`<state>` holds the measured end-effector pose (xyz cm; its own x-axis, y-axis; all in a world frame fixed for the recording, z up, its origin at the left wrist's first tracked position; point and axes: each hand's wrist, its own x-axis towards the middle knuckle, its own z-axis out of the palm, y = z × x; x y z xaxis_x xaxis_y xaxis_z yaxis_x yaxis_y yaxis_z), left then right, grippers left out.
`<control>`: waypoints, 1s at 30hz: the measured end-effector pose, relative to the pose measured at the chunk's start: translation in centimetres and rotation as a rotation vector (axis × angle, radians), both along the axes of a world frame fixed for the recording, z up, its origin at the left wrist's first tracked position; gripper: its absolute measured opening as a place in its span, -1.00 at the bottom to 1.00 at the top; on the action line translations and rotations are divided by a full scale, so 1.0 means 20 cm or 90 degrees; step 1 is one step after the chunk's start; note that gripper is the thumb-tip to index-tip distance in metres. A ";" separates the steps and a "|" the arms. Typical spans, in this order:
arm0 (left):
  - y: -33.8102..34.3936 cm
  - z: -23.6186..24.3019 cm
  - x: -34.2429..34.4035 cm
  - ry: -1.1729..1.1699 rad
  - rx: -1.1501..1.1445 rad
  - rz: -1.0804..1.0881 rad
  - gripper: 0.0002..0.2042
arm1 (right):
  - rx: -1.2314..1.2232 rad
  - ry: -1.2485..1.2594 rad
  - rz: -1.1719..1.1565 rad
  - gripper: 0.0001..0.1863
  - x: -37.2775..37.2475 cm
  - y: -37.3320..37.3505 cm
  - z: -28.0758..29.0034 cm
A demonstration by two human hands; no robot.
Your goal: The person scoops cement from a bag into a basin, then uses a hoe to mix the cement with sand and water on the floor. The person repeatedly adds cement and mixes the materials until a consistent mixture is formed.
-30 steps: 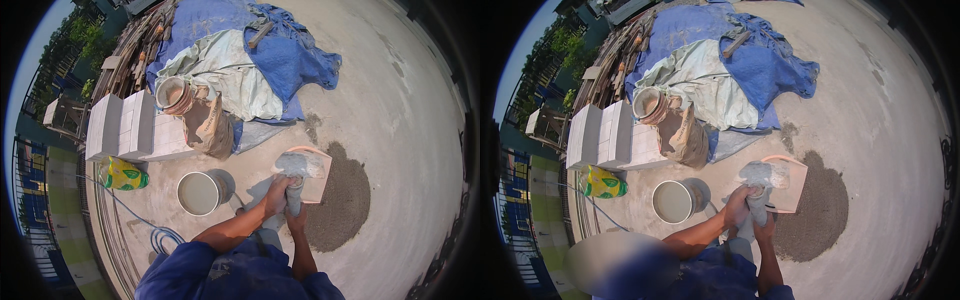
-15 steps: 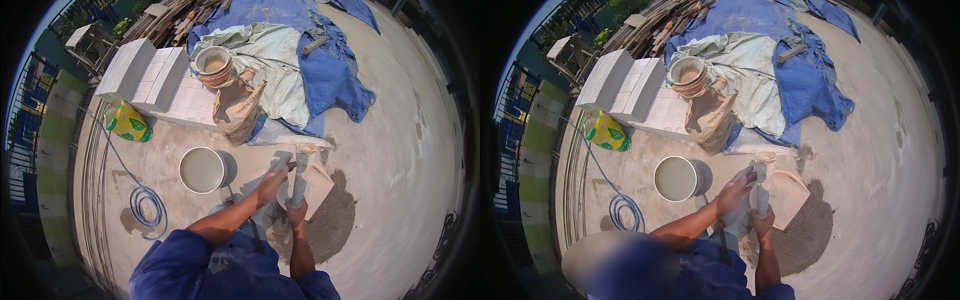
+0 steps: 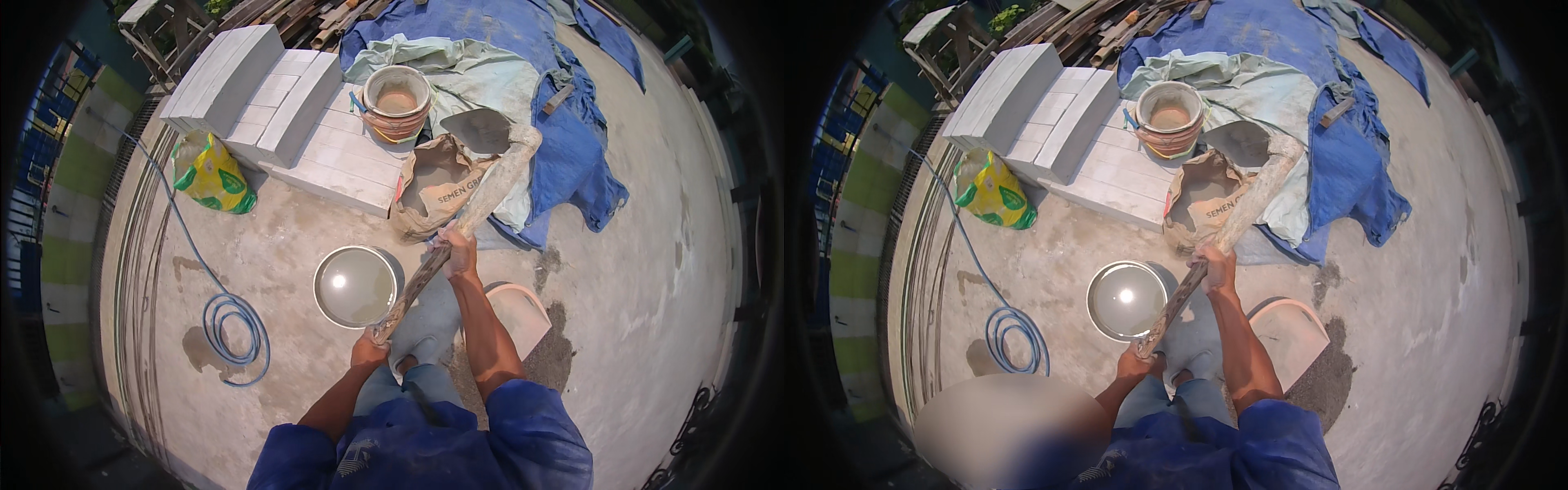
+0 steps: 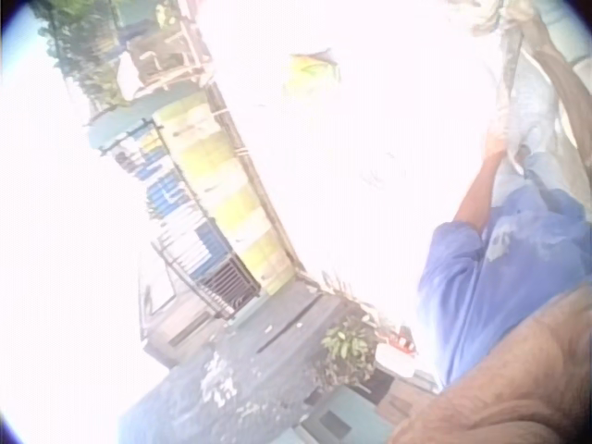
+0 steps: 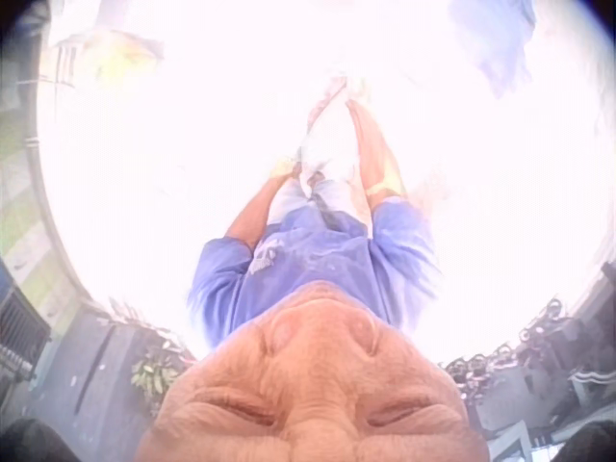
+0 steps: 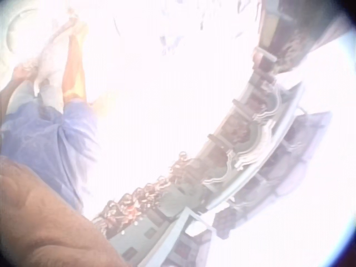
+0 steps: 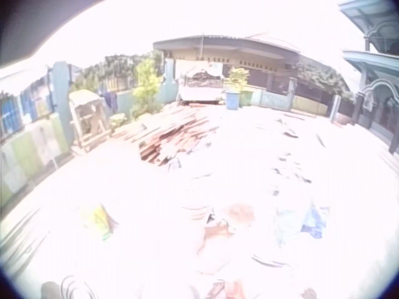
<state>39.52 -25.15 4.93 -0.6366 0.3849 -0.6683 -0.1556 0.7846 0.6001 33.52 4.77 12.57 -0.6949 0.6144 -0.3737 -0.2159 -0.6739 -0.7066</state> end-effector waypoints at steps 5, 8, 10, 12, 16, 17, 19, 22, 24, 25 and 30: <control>-0.21 0.03 -0.20 0.055 -0.102 -0.028 -0.68 | -0.118 -0.114 0.000 -0.82 -0.21 -0.10 -0.32; -0.28 -0.03 -0.29 0.037 -0.126 -0.063 -0.70 | -0.136 -0.159 -0.011 -0.83 -0.27 -0.14 -0.42; -0.33 -0.11 -0.36 0.023 -0.104 -0.079 -0.69 | -0.139 -0.185 -0.033 -0.83 -0.35 -0.18 -0.46; -0.38 -0.19 -0.42 -0.001 -0.055 -0.089 -0.68 | -0.114 -0.226 -0.035 -0.89 -0.41 -0.19 -0.49; -0.35 -0.24 -0.58 -0.157 -0.011 -0.063 -0.64 | -0.072 -0.379 -0.074 -0.91 -0.56 -0.12 -0.70; -0.33 -0.23 -0.61 -0.172 -0.018 -0.053 -0.63 | -0.093 -0.379 -0.070 -0.91 -0.59 -0.11 -0.76; -0.28 -0.22 -0.67 -0.182 -0.041 -0.055 -0.63 | -0.136 -0.378 -0.065 -0.91 -0.64 -0.06 -0.88; -0.20 -0.24 -0.73 -0.167 -0.084 -0.062 -0.63 | -0.177 -0.394 -0.055 -0.91 -0.71 -0.02 -0.98; -0.12 -0.26 -0.76 -0.151 -0.094 -0.048 -0.63 | -0.178 -0.438 -0.086 -0.91 -0.74 0.02 -1.05; -0.10 -0.32 -0.79 -0.146 -0.102 -0.057 -0.63 | -0.177 -0.461 -0.103 -0.91 -0.75 0.05 -1.08; -0.02 -0.62 -0.83 -0.089 -0.127 -0.074 -0.63 | -0.186 -0.380 -0.073 -0.93 -0.79 0.17 -1.25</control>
<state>22.97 -25.55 -7.56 -0.4924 0.3010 -0.8167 -0.1285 0.9029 0.4102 17.65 8.25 -12.50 -0.2541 0.4869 -0.8357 0.0731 -0.8519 -0.5186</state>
